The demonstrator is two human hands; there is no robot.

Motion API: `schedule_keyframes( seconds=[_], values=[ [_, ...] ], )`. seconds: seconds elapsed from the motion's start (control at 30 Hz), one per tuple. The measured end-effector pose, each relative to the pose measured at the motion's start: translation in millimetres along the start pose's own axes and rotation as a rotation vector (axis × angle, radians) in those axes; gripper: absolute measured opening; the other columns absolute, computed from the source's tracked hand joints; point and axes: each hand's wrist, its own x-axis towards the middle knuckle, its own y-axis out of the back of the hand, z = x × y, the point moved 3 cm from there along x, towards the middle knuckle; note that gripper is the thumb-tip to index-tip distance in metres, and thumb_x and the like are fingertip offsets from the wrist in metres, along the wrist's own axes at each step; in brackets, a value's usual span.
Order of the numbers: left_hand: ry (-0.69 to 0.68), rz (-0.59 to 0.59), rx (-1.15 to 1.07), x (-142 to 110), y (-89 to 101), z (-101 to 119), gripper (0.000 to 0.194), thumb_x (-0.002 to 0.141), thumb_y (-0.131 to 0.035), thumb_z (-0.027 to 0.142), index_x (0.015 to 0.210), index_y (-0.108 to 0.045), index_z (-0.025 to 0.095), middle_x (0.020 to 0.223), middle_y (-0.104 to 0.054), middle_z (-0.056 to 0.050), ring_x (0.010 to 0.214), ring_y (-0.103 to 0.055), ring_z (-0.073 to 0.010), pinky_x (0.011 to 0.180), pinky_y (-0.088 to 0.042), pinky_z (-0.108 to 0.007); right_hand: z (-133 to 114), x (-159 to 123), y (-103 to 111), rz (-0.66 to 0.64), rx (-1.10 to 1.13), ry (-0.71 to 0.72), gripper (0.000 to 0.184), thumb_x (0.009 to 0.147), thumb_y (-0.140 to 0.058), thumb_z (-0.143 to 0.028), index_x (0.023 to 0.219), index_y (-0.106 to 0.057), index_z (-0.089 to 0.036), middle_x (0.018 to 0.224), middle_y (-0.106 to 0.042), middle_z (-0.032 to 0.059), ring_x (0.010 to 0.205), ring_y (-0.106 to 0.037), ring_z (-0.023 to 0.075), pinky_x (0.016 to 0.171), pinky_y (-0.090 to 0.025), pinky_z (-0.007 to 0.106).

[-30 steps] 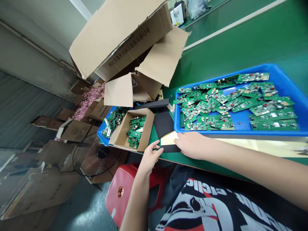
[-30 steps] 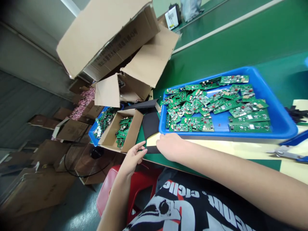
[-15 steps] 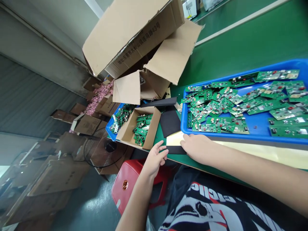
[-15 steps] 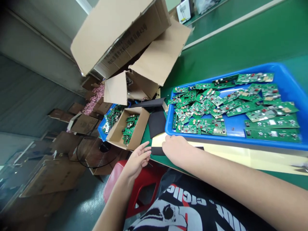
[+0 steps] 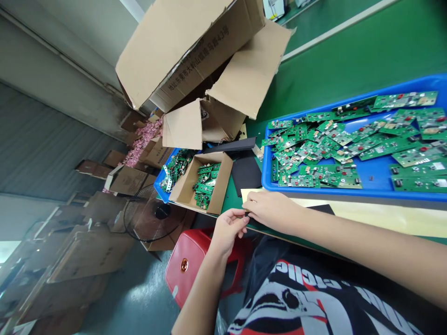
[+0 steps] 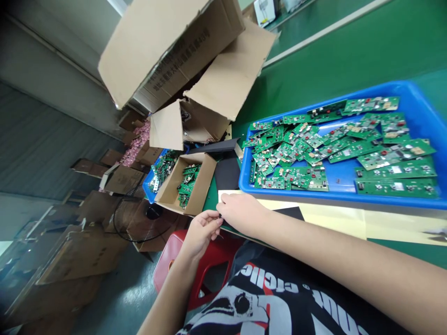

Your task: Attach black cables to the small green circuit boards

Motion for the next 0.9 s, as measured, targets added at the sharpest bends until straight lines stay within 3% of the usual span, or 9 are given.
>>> schedule_keyframes(
  seconds=[0.27,0.63,0.77,0.9],
  values=[
    [-0.023,0.028,-0.024,1,-3.5,4,0.029,0.05,-0.08,0.027,0.067,-0.061,0.013,0.047,-0.056,0.005,0.038,-0.048,-0.0059,0.035,-0.031,-0.016,2,1,-3,0.05,0.054,0.053,0.022,0.091,-0.045,-0.014,0.086,-0.066,-0.013,0.084,-0.066,0.01,0.083,-0.063,0.0208,0.065,-0.04,0.027],
    [-0.067,0.044,-0.01,7,-2.7,0,0.034,0.052,-0.079,0.032,0.071,-0.057,0.015,0.055,-0.055,0.005,0.04,-0.049,-0.0055,0.036,-0.034,-0.015,4,1,5,0.04,0.064,-0.03,0.019,0.089,-0.046,-0.015,0.089,-0.064,-0.014,0.088,-0.068,0.0085,0.085,-0.064,0.0209,0.065,-0.041,0.026],
    [-0.115,0.076,0.06,11,2.8,-1,0.032,0.055,-0.076,0.033,0.073,-0.055,0.017,0.054,-0.053,0.007,0.039,-0.048,-0.0049,0.037,-0.037,-0.016,19,0,26,0.042,0.053,-0.164,0.016,0.086,-0.047,-0.014,0.088,-0.063,-0.013,0.085,-0.067,0.0082,0.075,-0.064,0.0204,0.057,-0.039,0.026],
    [-0.124,0.058,0.166,12,10.3,-1,0.023,0.058,-0.072,0.027,0.074,-0.061,0.015,0.052,-0.053,0.006,0.037,-0.046,-0.0053,0.036,-0.037,-0.016,46,-12,70,0.096,0.058,-0.31,0.018,0.088,-0.045,-0.017,0.084,-0.062,-0.014,0.08,-0.068,0.006,0.067,-0.062,0.0166,0.056,-0.039,0.024]
  ],
)
